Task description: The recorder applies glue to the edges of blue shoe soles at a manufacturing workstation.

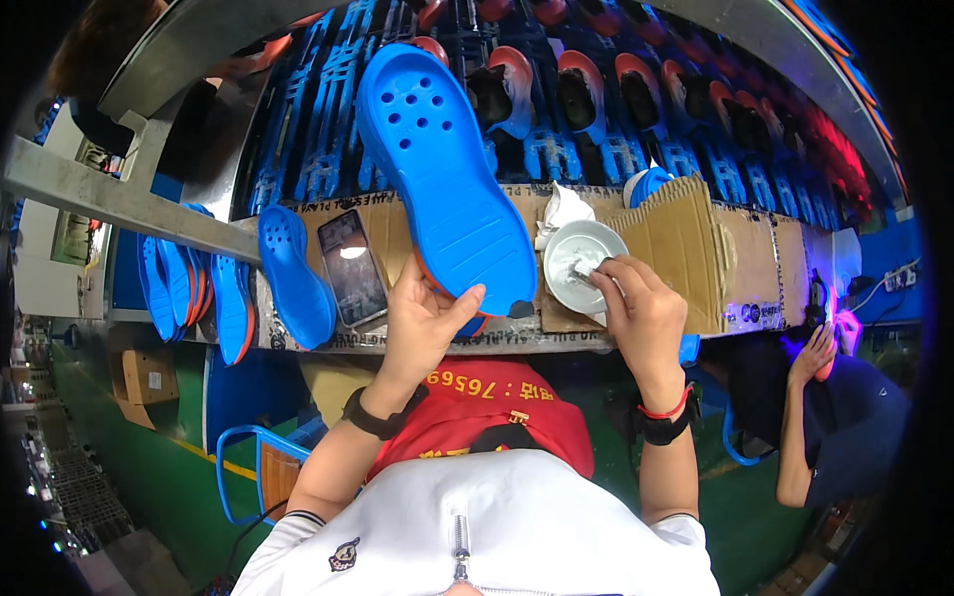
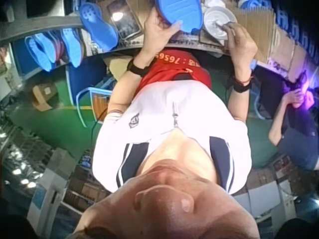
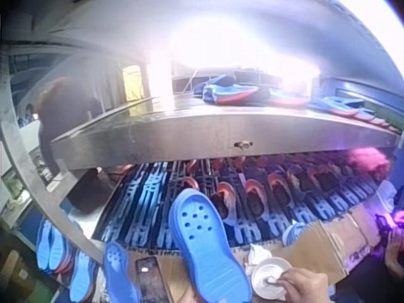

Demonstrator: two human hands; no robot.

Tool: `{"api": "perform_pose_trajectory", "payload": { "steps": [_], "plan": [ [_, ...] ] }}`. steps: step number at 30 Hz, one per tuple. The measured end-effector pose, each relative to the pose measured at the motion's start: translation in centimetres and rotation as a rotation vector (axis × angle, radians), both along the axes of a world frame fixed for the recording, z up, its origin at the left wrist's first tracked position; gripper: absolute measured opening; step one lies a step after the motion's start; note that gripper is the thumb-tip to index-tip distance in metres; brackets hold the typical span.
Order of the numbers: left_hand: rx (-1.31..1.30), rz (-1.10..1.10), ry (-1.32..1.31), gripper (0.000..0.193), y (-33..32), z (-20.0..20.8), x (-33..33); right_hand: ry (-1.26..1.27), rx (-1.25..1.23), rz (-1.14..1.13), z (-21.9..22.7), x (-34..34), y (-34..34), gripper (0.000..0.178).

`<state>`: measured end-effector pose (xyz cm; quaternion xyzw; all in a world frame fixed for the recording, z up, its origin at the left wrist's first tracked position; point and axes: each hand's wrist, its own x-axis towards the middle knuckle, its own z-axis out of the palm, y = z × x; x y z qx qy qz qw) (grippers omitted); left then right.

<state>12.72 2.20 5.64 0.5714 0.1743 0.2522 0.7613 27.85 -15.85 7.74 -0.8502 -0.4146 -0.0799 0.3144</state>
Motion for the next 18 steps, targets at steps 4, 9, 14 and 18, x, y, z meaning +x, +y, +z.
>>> {"api": "perform_pose_trajectory", "payload": {
  "steps": [4, 9, 14, 18],
  "plan": [
    [0.058, 0.033, 0.01, 0.05, -0.5, 0.7, 0.5, 0.064, 0.007, 0.0, 0.4, 0.0, -0.8, 0.008],
    [0.14, 0.061, 0.11, 0.047, -0.8, 1.3, 0.5, 0.143, 0.174, 0.007, 2.1, -0.9, -1.0, 0.01],
    [0.227, 0.11, 0.103, 0.057, -1.1, 1.0, 0.5, 0.125, 0.212, 0.098, 3.0, -2.2, -0.1, 0.014],
    [0.293, 0.13, 0.126, 0.057, -1.1, 1.3, 0.3, 0.083, 0.204, 0.17, 3.0, -2.5, 0.5, 0.016]
  ]
}}
